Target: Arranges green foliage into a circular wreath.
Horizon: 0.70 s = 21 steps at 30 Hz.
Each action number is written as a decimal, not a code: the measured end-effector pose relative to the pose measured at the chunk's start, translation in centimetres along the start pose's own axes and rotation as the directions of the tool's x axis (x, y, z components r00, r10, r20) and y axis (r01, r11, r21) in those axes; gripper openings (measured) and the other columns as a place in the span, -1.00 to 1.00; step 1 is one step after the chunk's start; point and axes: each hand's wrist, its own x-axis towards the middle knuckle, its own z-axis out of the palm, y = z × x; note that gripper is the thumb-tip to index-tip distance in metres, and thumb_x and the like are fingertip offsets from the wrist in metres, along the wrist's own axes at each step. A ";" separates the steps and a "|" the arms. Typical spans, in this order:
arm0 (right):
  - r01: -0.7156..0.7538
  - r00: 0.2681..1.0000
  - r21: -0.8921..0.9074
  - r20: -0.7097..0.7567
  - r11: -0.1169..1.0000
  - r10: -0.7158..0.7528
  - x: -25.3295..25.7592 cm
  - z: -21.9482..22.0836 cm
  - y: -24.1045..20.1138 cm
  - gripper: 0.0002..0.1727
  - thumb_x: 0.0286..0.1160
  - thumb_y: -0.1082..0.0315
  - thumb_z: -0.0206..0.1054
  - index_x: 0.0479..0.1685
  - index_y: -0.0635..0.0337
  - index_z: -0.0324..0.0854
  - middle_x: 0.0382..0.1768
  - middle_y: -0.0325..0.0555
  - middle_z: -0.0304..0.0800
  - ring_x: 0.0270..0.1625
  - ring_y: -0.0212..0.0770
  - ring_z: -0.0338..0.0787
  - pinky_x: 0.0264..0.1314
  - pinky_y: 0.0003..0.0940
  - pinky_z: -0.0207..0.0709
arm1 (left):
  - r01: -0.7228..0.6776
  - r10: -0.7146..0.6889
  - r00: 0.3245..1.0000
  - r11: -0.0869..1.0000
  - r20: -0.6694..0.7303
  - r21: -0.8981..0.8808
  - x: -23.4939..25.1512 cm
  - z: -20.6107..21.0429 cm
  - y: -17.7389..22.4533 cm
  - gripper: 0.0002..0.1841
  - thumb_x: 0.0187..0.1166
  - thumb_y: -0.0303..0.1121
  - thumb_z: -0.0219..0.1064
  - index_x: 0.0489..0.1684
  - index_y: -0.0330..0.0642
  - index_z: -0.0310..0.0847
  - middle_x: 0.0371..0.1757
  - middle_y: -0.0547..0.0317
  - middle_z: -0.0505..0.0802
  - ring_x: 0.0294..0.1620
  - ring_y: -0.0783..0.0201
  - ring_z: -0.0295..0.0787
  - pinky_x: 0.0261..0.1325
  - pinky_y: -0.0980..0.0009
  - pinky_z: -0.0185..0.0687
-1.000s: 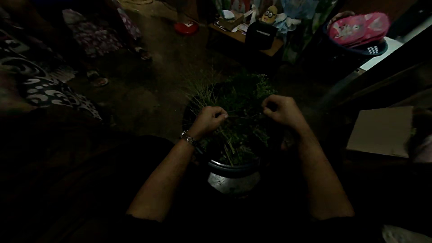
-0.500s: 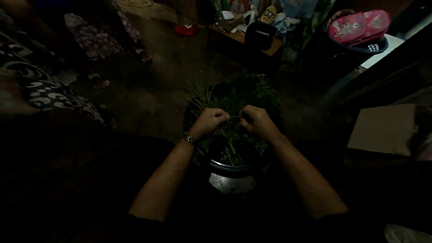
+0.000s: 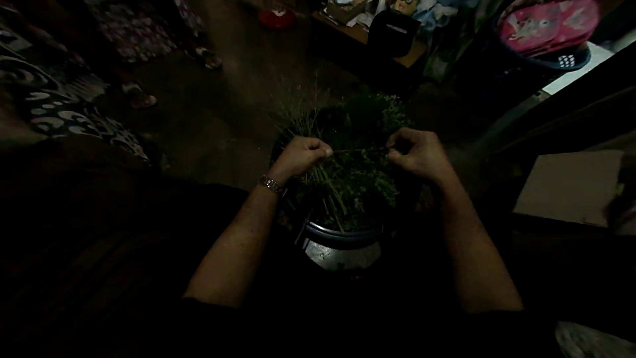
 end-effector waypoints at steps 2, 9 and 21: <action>-0.041 0.998 -0.010 -0.053 0.999 0.040 0.1 -0.9 0.9 -0.86 0.43 0.48 0.39 -0.10 0.30 0.73 -0.30 0.02 0.77 -0.34 -0.22 0.71 -0.23 -0.18 0.62 | 0.064 -0.065 0.993 0.998 -0.097 -0.011 0.1 -0.6 -0.4 -0.78 0.78 -0.34 0.23 0.00 -0.29 0.74 -0.21 0.14 0.75 -0.29 0.43 0.54 -0.12 0.43 0.50; -0.198 0.980 -0.089 -0.039 0.976 0.196 1.7 0.8 3.4 -0.67 0.70 0.34 0.32 0.31 0.32 0.62 0.14 0.23 0.79 0.14 0.09 0.82 0.28 0.08 0.63 | 0.284 -0.296 0.935 0.955 -0.194 -0.090 3.1 1.2 -4.5 -0.68 0.87 -0.35 0.05 0.33 -0.32 0.62 0.02 -0.07 0.74 -0.21 0.25 0.55 -0.09 0.30 0.50; -0.277 0.849 -0.387 0.330 0.880 0.412 2.9 3.9 3.5 -0.54 0.75 0.08 0.28 0.40 0.22 0.64 0.32 0.25 0.71 0.40 0.27 0.69 0.44 0.34 0.48 | 0.280 -0.352 0.936 0.715 -0.016 0.640 4.4 7.7 -8.6 -0.50 0.76 -0.09 0.22 0.24 -0.46 0.66 0.41 -0.47 0.65 0.54 -0.44 0.47 0.45 -0.38 0.40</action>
